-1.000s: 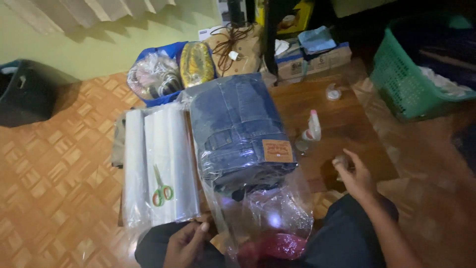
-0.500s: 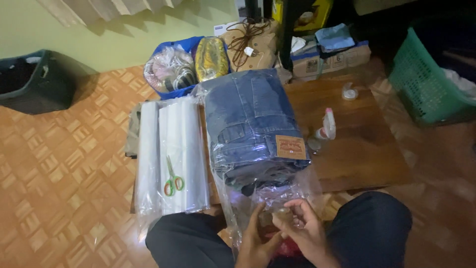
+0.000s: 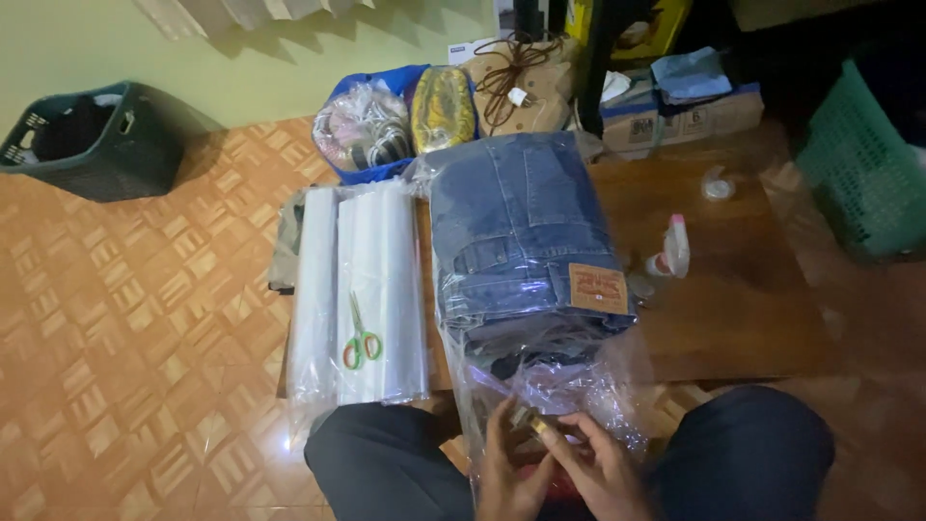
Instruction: The person wraps a folded pair of jeans in clear plastic wrap on a low wooden table. They smooth the wrap, spray it with a liquid, and secure it with tape. The person uses scissors to cut the wrap and a marker to write on the package.
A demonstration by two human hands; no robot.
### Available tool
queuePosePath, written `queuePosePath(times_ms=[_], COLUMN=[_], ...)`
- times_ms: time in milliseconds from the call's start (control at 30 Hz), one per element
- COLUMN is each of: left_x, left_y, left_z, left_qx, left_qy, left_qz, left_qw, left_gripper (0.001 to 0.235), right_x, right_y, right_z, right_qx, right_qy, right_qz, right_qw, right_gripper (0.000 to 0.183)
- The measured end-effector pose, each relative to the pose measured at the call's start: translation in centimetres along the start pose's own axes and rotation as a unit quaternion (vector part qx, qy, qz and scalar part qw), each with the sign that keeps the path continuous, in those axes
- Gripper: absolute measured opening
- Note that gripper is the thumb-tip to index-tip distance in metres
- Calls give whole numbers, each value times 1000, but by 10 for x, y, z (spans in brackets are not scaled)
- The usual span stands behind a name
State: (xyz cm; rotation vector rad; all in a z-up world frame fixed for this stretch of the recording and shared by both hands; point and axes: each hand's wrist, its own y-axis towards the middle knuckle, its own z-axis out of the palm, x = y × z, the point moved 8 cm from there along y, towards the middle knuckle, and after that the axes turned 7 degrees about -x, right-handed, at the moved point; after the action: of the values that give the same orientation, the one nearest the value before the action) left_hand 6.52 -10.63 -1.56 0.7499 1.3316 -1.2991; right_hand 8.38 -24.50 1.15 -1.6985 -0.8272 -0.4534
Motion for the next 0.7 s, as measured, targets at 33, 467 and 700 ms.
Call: queuePosePath(times_ms=[33, 467, 700], left_x=[-12, -37, 16], left_y=[-1, -3, 4], left_z=[0, -8, -19], left_qx=[-1, -17, -35], left_qy=[0, 244, 231], left_qz=[1, 139, 151], left_qw=[1000, 960, 961], left_gripper=[83, 68, 74], right_x=[-4, -5, -67], right_y=[3, 6, 46], right_z=[1, 11, 28], right_qx=[0, 48, 38], right_qy=[0, 188, 286], right_qz=[-1, 27, 8], right_qw=[1000, 981, 957], right_gripper=[32, 43, 45])
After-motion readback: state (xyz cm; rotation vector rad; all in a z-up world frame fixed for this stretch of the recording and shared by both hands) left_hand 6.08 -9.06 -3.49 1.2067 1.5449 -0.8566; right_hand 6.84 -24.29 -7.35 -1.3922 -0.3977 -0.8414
